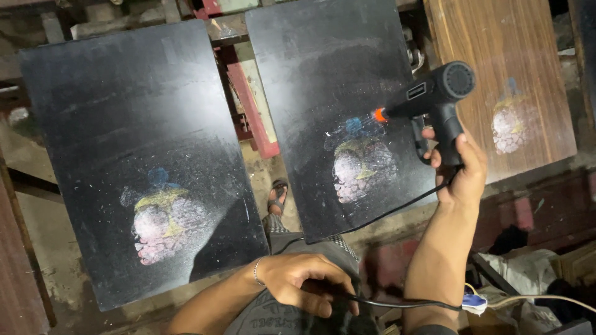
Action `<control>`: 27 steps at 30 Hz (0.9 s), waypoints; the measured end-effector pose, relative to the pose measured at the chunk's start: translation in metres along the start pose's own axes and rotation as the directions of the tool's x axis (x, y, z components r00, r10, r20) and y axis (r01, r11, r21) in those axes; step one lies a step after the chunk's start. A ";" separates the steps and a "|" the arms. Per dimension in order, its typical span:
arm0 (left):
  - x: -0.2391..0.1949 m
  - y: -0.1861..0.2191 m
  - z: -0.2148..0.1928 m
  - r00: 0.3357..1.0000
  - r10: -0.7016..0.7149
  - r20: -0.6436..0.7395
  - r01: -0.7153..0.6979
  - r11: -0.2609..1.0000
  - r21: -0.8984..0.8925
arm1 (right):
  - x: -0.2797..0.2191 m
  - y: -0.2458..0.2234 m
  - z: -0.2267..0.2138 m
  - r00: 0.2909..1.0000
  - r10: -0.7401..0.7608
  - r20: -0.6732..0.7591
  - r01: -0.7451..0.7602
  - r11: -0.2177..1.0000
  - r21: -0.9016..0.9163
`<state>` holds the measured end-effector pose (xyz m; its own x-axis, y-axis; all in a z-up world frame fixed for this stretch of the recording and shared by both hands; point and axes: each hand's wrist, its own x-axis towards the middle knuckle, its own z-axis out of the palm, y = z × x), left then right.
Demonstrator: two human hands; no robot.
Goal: Using a handheld heat gun to dry ink on printed boards in a screen printing facility.
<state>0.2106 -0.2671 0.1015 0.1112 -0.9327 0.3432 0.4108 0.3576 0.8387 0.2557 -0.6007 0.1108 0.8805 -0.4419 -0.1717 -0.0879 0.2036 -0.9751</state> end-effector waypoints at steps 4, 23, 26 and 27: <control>0.000 0.002 -0.001 1.000 -0.015 0.019 0.015 1.000 0.026 | -0.007 0.003 0.002 0.994 0.044 0.099 -0.044 0.999 0.004; 0.006 -0.005 -0.016 0.990 -0.128 0.061 0.104 0.949 0.298 | -0.051 -0.016 0.013 0.972 0.064 0.224 -0.049 0.996 -0.074; 0.039 -0.010 -0.008 0.961 -0.243 0.129 0.157 0.870 0.468 | -0.055 -0.024 -0.010 0.987 0.043 0.152 -0.036 0.998 -0.047; 0.059 -0.013 0.000 0.960 -0.245 0.136 0.155 0.869 0.470 | -0.060 -0.027 -0.018 0.988 0.039 0.147 -0.033 0.998 -0.045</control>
<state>0.2116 -0.3265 0.1105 -0.1167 -0.9764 0.1815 -0.0509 0.1884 0.9808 0.1969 -0.5958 0.1452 0.9353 -0.3005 -0.1869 -0.1374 0.1782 -0.9743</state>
